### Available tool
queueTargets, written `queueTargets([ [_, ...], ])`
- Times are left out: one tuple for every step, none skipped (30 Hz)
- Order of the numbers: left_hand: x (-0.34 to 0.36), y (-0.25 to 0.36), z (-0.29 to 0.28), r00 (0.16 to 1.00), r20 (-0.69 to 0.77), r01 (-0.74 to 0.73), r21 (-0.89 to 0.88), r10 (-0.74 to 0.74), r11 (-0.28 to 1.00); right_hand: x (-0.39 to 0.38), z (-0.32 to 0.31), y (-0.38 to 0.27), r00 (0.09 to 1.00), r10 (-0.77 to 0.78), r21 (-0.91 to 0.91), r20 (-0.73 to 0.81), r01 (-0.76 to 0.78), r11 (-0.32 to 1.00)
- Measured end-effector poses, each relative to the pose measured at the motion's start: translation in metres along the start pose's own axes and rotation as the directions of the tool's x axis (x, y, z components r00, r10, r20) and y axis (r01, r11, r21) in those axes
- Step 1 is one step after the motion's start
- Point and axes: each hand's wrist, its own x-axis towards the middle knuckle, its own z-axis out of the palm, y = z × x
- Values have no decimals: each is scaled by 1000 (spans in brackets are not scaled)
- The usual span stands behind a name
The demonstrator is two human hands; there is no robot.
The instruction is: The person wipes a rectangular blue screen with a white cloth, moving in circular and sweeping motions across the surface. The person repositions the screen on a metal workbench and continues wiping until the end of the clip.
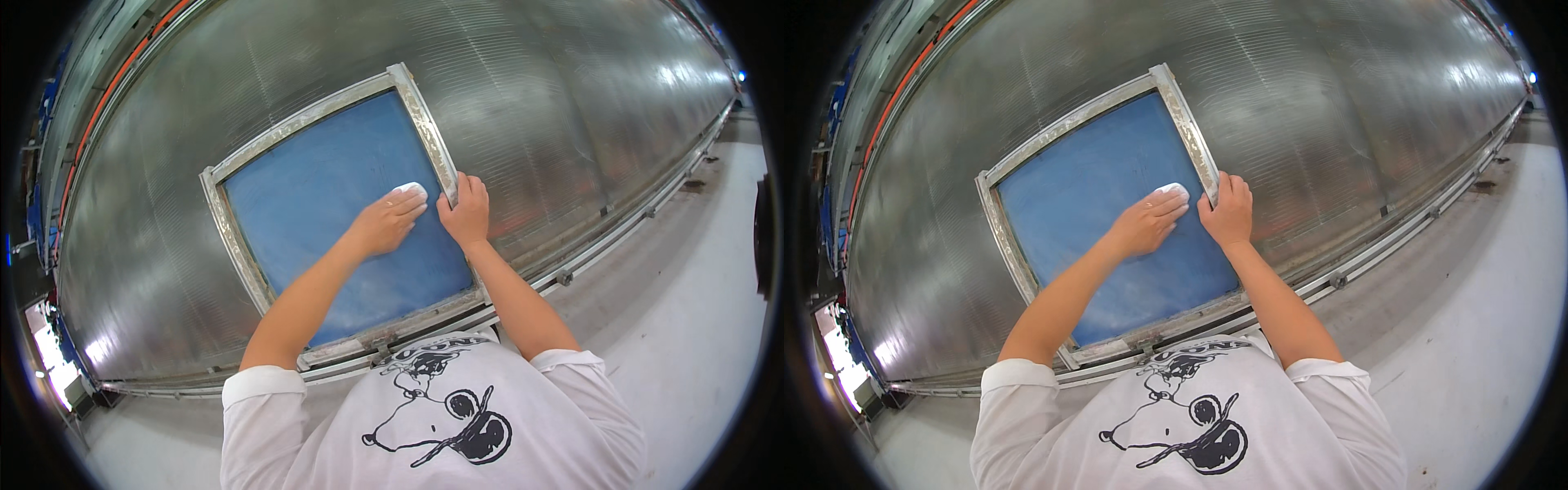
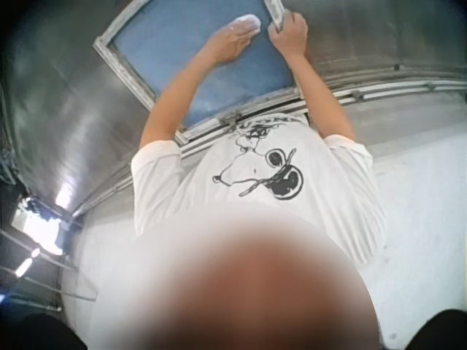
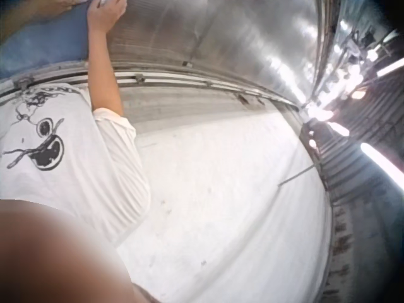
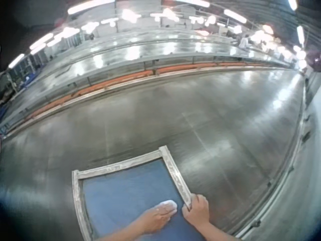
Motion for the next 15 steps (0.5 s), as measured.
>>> queueTargets([
  [-7, 2, -5, 987, 86, -128, -59, 132, 990, -4, 0, 0, 1000, 3, -3, 3, -3, 1000],
  [-8, -11, -19, 996, -31, 86, 87, -84, 992, -5, 2, 0, 1000, 4, 0, -5, -4, 1000],
  [-16, -16, -16, 956, -183, 263, 186, -230, 947, -3, 2, -2, 1000, 0, -2, -14, 0, 1000],
  [-23, -20, -12, 869, -349, 448, 253, -351, 858, -1, 2, -4, 1000, -11, -1, -22, 11, 1000],
  [-29, -22, -5, 741, -512, 621, 280, -433, 732, -3, 1, -6, 1000, -4, -7, -13, 4, 1000],
  [-33, 0, 7, 836, -358, 497, 170, -416, 851, -4, 1, -2, 1000, 10, -19, -9, -10, 1000],
  [-42, 38, 21, 911, -203, 373, 41, -358, 927, -5, 1, 1, 1000, 23, -21, -5, -23, 1000],
  [-52, 75, 33, 788, 222, 606, -444, -574, 661, -3, 3, 2, 1000, 11, -15, -15, -11, 1000],
  [-59, 84, 37, 795, 347, 605, -520, -498, 603, -4, 2, 2, 1000, 1, -15, -22, -1, 1000],
  [-65, 90, 39, 785, 464, 619, -576, -410, 534, -5, 1, 2, 1000, -8, -15, -27, 8, 1000],
  [-70, 75, 30, 924, 285, 354, -386, -254, 852, -4, 2, 2, 999, -16, -7, -38, 15, 1000],
  [-67, 62, 27, 987, 163, 26, -104, -9, 994, -1, 0, 3, 998, -21, -8, -51, 20, 1000],
  [-58, 56, 27, 987, -17, 160, 3, -160, 987, -4, -2, 4, 998, -26, -7, -53, 26, 1000],
  [-47, 48, 26, 934, -211, 313, 87, -289, 946, -9, -3, 3, 1000, -11, -8, -28, 11, 1000],
  [-36, 42, 24, 832, -414, 460, 141, -370, 876, -5, -3, 5, 1000, -1, -9, -18, 1, 1000],
])
